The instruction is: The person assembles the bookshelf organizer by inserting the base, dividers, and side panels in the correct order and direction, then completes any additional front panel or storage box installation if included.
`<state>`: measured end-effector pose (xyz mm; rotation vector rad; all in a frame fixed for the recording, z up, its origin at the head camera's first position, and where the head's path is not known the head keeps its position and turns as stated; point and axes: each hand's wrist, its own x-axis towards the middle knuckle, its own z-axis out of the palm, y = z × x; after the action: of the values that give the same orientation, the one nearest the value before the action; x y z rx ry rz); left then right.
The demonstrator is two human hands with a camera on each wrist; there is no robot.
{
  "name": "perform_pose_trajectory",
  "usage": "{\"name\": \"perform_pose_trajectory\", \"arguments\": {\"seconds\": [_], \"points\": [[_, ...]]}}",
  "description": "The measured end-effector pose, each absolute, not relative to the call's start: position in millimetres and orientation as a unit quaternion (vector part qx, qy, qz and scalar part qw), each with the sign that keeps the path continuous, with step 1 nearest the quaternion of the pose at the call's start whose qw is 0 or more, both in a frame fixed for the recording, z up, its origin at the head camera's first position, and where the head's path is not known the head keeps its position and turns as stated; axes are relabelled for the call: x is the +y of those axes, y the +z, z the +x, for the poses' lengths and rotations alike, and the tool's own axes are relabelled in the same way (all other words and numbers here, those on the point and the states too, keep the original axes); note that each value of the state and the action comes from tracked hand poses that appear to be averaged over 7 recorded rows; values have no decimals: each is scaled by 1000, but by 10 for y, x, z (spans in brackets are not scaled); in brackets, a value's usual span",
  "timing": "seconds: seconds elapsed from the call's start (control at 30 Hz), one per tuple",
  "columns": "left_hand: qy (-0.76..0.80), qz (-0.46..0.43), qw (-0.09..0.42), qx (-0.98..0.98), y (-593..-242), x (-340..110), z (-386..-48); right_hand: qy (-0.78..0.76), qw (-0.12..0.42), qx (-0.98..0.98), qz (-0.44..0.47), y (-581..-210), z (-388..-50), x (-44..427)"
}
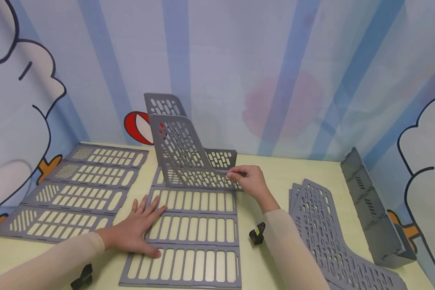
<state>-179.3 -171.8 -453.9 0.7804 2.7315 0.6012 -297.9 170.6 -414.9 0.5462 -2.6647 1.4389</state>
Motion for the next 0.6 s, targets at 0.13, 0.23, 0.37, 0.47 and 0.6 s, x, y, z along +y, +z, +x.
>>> {"name": "perform_pose_trajectory", "arguments": {"seconds": [0.13,0.23,0.37,0.47,0.6], "points": [[199,271,121,934,-4525,-1715,-1777,472,35,-862,183,-4164,-2993,1643],[195,273,122,934,-4525,-1710,-1771,466,32,-861,199,-4162,-3004,1555],[186,271,122,936,-4547,-1704,-1777,467,29,-859,206,-4146,-3011,1433],[183,270,121,938,-4562,-1703,-1784,478,31,-858,188,-4145,-3010,1379],[183,268,120,938,-4561,-1716,-1781,476,29,-859,186,-4150,-3014,1302]]}}
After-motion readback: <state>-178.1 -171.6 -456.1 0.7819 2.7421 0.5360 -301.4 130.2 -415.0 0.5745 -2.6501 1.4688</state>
